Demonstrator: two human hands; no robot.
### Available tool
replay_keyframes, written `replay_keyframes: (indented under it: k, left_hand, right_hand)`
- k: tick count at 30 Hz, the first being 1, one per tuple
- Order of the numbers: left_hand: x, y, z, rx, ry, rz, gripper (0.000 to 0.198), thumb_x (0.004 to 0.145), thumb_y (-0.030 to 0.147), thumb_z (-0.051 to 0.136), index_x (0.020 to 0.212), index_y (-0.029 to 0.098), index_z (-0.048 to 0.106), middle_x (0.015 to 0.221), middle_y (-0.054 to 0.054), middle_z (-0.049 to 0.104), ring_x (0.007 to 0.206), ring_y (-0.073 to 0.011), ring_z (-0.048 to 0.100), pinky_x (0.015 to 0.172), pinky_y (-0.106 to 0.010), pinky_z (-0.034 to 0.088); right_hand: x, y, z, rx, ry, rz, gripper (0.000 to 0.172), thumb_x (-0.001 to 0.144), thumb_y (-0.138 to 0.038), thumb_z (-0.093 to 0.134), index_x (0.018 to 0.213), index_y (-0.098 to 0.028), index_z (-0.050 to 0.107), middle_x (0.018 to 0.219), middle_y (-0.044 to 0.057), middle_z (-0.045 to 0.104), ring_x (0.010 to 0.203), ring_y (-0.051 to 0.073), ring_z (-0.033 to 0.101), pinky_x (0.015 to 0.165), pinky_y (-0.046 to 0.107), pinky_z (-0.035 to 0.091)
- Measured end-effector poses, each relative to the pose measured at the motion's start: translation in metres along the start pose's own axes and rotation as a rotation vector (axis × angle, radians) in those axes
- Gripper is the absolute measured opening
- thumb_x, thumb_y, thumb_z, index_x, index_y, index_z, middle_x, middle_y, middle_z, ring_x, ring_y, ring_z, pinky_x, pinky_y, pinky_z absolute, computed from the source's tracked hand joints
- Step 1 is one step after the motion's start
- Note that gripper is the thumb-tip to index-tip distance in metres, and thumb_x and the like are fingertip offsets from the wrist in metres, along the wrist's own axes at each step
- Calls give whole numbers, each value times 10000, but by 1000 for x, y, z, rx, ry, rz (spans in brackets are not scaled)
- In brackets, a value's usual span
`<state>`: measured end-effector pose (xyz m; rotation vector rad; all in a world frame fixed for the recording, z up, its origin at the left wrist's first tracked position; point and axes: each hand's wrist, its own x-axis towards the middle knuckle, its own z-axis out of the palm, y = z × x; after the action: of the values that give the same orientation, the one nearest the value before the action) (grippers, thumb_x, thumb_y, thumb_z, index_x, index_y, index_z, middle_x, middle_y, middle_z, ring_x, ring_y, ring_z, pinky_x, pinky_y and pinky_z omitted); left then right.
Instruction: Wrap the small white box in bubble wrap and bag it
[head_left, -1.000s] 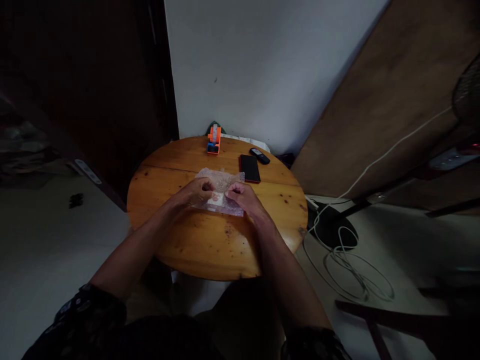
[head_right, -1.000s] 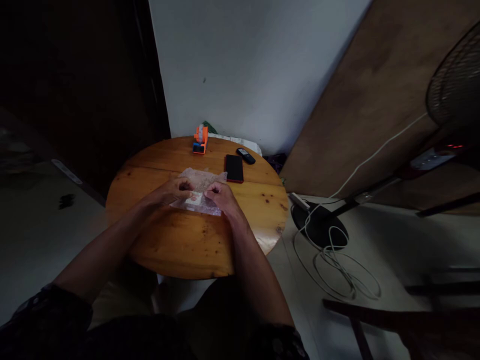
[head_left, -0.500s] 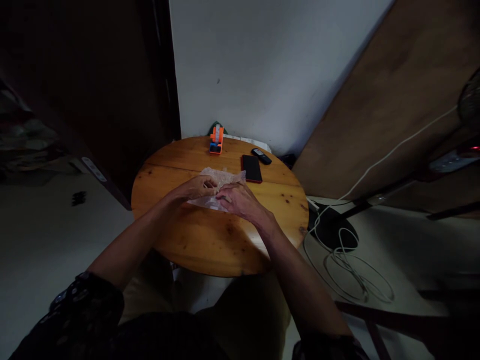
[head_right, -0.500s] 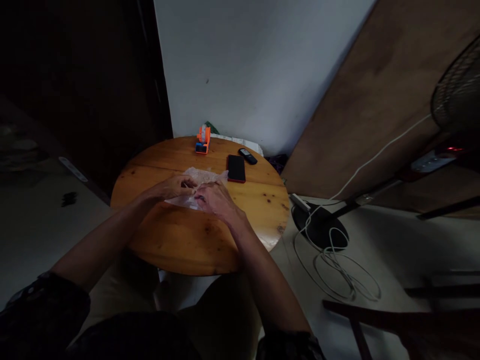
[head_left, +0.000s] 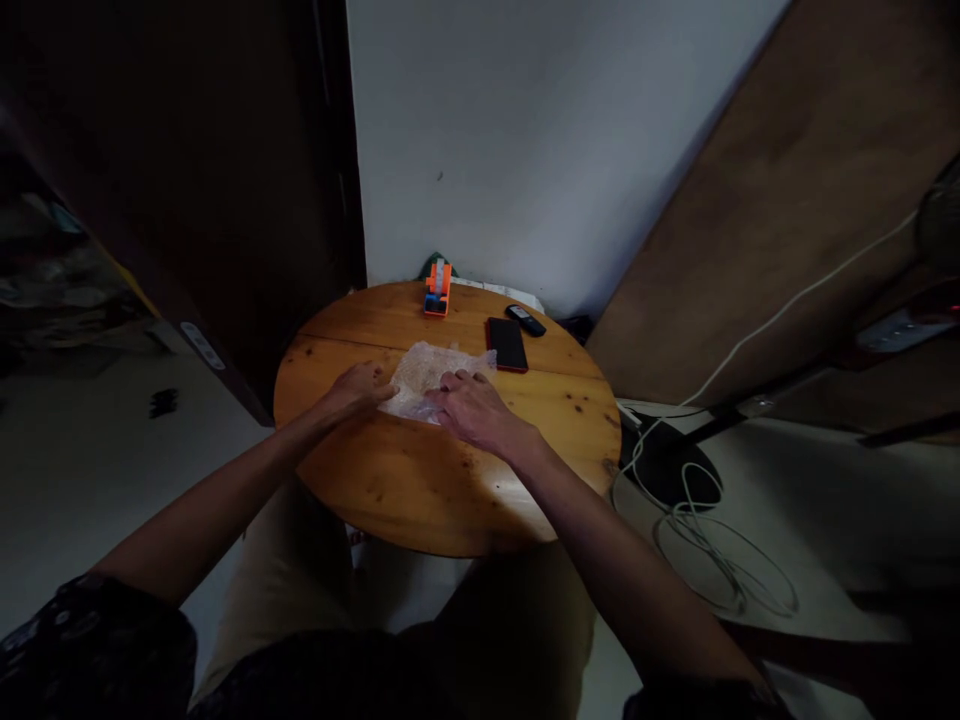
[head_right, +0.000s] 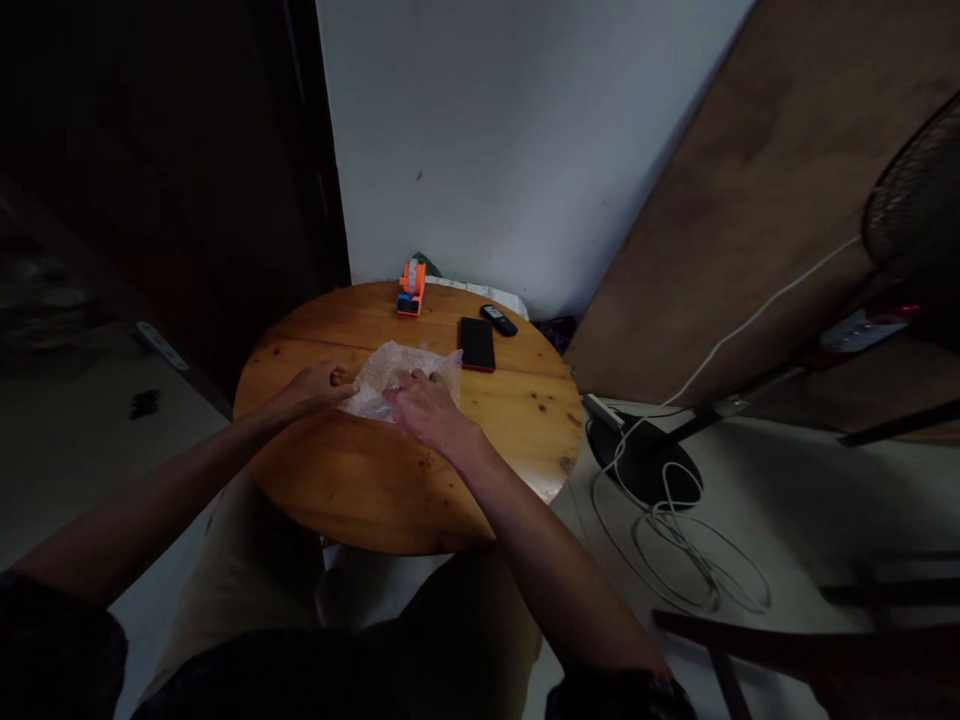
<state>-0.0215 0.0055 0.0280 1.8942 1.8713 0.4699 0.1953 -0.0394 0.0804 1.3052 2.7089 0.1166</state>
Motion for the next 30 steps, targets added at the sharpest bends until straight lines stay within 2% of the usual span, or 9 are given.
replay_keyframes:
  k: [3, 7, 10, 15, 18, 21, 25, 28, 30]
  left_hand:
    - [0, -1, -5, -19, -49, -56, 400, 702, 465, 713, 962, 162, 693, 857, -62, 711, 850, -234, 661, 650, -255, 428]
    - [1, 6, 3, -228, -140, -86, 193, 648, 333, 714, 635, 169, 613, 548, 15, 554, 596, -163, 571, 519, -237, 329]
    - [-1, 14, 10, -393, -144, -103, 91, 649, 250, 648, 669, 170, 607, 522, 36, 531, 503, -120, 501, 475, -222, 322]
    - [-4, 33, 17, -572, -132, -56, 117, 698, 287, 610, 745, 180, 608, 581, 30, 564, 499, -105, 498, 474, -211, 377]
    - [-5, 46, 21, -630, -126, -28, 132, 701, 301, 618, 748, 179, 604, 582, 33, 556, 504, -101, 489, 470, -204, 370]
    - [-8, 56, 24, -659, -142, 4, 150, 691, 291, 620, 773, 165, 632, 590, 37, 563, 503, -93, 474, 482, -204, 367]
    - [-10, 60, 22, -635, -271, 132, 197, 676, 314, 581, 767, 161, 665, 590, 38, 555, 538, -110, 491, 518, -221, 372]
    - [-9, 60, 17, -469, -320, 260, 183, 667, 290, 521, 702, 166, 650, 574, 40, 514, 565, -122, 481, 541, -232, 347]
    - [-8, 62, 15, -323, -278, 342, 170, 682, 269, 498, 655, 165, 630, 566, 38, 479, 570, -120, 450, 545, -239, 307]
  right_hand:
    - [0, -2, -1, 12, 2, 16, 342, 981, -252, 525, 1290, -208, 666, 1280, 157, 629, 1185, 296, 544, 965, 418, 416]
    - [0, -2, 3, 14, 28, 35, 334, 991, -239, 507, 1280, -203, 672, 1266, 161, 631, 1176, 296, 544, 945, 407, 406]
    - [1, -1, 9, 24, 64, 28, 329, 987, -239, 502, 1259, -196, 683, 1262, 170, 636, 1165, 311, 548, 930, 425, 389]
    - [4, 0, 15, 28, 127, 33, 289, 935, -245, 575, 1192, -170, 686, 1176, 161, 696, 1109, 302, 602, 932, 418, 348]
    - [6, -2, 15, 66, 158, 108, 405, 866, -265, 668, 1246, -133, 616, 1090, 156, 736, 1044, 284, 650, 954, 396, 345]
    - [5, 0, 15, 115, 168, 147, 525, 820, -263, 717, 1301, -121, 562, 1066, 154, 751, 1021, 280, 677, 992, 389, 353]
    - [1, 11, 16, 255, 188, 121, 587, 776, -192, 725, 1328, -122, 539, 1087, 146, 752, 1071, 275, 677, 1026, 393, 382]
    - [-3, 24, 20, 480, 221, 69, 592, 777, -128, 670, 1351, -134, 523, 1112, 124, 753, 1078, 251, 676, 980, 376, 442]
    - [-10, 34, 25, 666, 287, 37, 527, 787, -129, 634, 1308, -159, 557, 1145, 106, 743, 1071, 229, 677, 944, 359, 477]
